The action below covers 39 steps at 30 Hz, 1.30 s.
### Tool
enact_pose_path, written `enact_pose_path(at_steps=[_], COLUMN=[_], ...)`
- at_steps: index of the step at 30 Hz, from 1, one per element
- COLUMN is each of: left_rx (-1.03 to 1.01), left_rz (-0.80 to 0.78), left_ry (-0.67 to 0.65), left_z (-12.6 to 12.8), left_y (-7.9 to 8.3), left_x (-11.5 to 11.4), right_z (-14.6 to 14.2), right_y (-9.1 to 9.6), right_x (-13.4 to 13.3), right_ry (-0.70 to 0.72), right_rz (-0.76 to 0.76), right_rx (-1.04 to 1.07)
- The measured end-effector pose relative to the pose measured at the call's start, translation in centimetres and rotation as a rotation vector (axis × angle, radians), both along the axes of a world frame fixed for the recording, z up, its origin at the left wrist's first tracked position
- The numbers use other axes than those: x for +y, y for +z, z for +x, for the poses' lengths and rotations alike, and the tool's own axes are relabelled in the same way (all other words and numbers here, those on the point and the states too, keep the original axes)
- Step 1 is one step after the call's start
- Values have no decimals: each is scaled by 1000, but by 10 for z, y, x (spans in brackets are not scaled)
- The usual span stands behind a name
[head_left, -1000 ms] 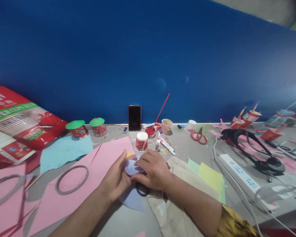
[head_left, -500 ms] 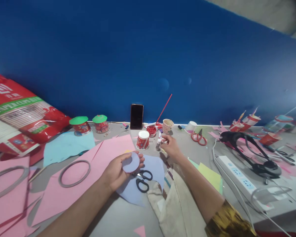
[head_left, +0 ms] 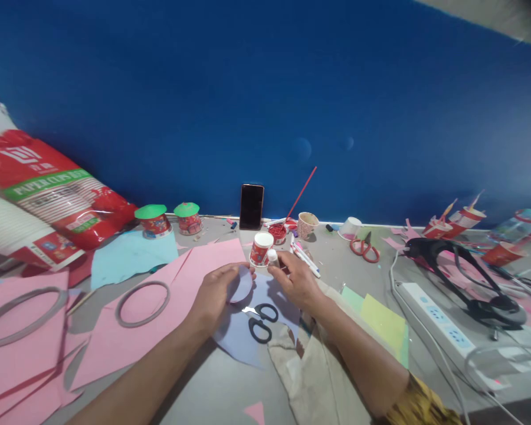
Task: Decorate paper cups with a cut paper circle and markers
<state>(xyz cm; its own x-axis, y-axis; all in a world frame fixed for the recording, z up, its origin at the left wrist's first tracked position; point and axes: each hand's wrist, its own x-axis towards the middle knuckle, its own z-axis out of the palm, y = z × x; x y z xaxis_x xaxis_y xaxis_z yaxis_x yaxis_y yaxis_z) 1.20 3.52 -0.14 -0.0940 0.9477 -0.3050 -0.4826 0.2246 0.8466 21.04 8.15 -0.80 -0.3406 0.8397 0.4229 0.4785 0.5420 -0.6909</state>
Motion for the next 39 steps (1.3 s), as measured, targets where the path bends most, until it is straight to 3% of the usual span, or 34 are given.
enact_pose_path(at_steps=[3,6,12,18,22,27,31,39], left_rx=[115,133,140,257,288,437,562,558], left_rz=[49,80,136,145,186,312,313,318], left_ry=[-37,-53,-23,-12,26,1,-12,42], left_z=[-2,-3,-3,6,11,10,7,9], left_y=[-1,-5,-12,0,6,2,-3,-10], left_x=[-1,0,1,-9,-13,-11,-9,-7], right_z=[-4,-6,-13,-20,-22,-22,-23,-30], right_y=[2,0,-4,-7,-10,-9,-6,-8], right_x=[-5,-7,-20,-29,-30,-29,-29,-33], right_ry=[115,130,-43,-67,-82,-98,-87,-179], right_rz=[-142,-193,-62,96,119,152,174,162], right_rx=[61,72,-155,-352,-398,-445,-485,-559])
